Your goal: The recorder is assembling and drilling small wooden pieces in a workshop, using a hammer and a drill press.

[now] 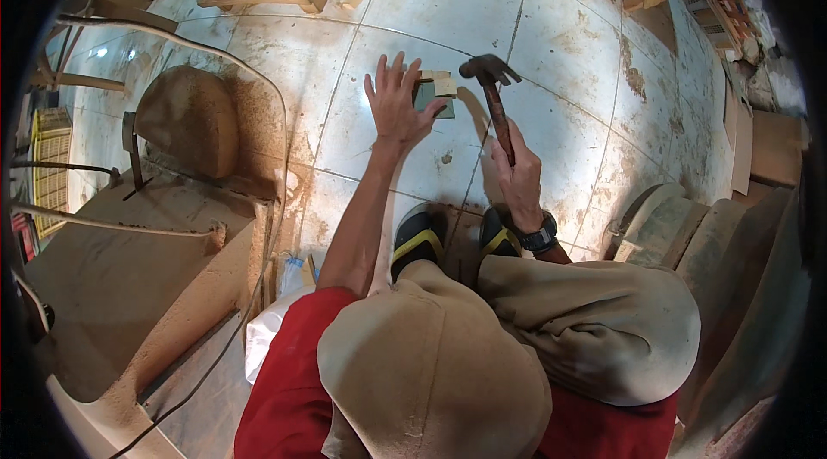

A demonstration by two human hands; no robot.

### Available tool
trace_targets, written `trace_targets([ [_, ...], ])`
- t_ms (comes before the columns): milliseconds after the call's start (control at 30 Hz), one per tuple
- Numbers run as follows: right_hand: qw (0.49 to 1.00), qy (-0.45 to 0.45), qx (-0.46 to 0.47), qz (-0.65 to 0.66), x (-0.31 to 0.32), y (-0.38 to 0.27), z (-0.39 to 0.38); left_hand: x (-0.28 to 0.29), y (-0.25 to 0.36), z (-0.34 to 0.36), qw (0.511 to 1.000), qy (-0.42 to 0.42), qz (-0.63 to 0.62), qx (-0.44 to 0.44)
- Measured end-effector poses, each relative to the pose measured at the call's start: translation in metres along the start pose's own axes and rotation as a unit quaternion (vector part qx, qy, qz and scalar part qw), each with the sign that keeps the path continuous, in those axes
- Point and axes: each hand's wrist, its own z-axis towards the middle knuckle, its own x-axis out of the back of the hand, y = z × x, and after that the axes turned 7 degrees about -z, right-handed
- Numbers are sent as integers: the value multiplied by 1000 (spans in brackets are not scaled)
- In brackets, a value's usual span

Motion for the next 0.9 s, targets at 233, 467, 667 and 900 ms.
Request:
trace_targets([
  [233,998,25,52,-12,-19,9,-1,-8,-12,-7,991,-99,83,31],
  [467,999,41,21,9,-10,-5,8,-11,-18,-6,996,-69,48,11],
  [667,999,-11,23,24,-21,22,-1,-12,-13,-8,997,-72,33,18],
  [900,994,50,-49,90,-33,35,-15,-14,-12,-3,997,-69,32,18],
])
